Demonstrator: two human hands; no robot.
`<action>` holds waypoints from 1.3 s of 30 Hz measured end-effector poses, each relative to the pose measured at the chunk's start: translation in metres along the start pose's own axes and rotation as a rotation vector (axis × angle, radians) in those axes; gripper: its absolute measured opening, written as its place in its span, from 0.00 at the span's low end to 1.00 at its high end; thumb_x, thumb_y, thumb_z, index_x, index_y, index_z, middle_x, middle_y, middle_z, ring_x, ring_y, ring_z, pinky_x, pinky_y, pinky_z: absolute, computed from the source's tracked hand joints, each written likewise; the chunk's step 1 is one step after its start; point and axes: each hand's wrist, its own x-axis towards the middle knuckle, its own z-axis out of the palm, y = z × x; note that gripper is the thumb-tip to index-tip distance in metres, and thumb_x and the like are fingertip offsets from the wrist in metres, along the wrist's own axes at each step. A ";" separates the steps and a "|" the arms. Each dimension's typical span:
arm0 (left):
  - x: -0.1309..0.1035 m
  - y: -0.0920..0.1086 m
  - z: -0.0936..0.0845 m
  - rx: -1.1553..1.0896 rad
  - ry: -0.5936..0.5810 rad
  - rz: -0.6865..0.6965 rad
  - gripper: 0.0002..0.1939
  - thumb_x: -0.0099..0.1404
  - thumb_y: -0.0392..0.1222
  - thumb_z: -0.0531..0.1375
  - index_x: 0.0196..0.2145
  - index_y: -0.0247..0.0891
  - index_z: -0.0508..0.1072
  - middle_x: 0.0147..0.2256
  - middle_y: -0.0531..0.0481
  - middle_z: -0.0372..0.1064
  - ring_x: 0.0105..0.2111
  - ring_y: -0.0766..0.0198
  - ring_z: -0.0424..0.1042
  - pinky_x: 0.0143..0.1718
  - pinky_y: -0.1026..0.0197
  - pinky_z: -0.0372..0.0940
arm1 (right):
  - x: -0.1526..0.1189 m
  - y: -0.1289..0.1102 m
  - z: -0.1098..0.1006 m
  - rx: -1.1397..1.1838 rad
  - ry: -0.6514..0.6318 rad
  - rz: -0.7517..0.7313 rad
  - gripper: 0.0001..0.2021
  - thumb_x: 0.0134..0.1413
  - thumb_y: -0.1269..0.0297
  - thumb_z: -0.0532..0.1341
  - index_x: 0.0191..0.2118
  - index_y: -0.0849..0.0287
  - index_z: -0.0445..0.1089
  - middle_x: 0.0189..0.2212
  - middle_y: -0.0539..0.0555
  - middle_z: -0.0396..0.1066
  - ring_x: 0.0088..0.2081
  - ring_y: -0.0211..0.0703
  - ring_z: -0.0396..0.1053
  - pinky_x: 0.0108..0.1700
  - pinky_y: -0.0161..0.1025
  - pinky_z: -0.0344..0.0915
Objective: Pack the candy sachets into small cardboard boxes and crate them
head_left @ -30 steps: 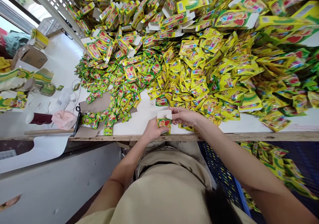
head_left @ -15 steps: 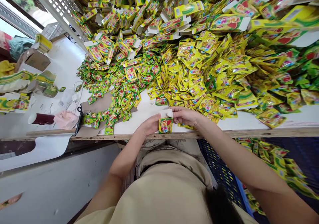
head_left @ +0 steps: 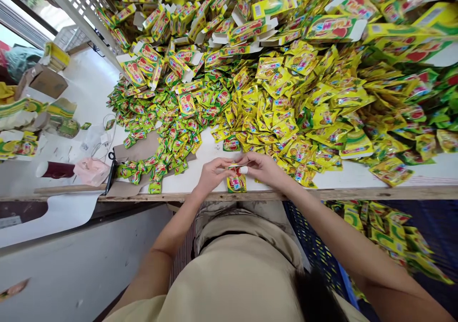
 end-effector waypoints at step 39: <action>0.000 0.006 0.008 -0.061 0.079 0.049 0.13 0.56 0.44 0.66 0.39 0.36 0.77 0.37 0.46 0.77 0.36 0.62 0.76 0.41 0.59 0.71 | -0.005 0.001 0.010 0.079 0.172 -0.032 0.12 0.49 0.55 0.66 0.38 0.56 0.72 0.33 0.53 0.75 0.34 0.44 0.72 0.38 0.41 0.69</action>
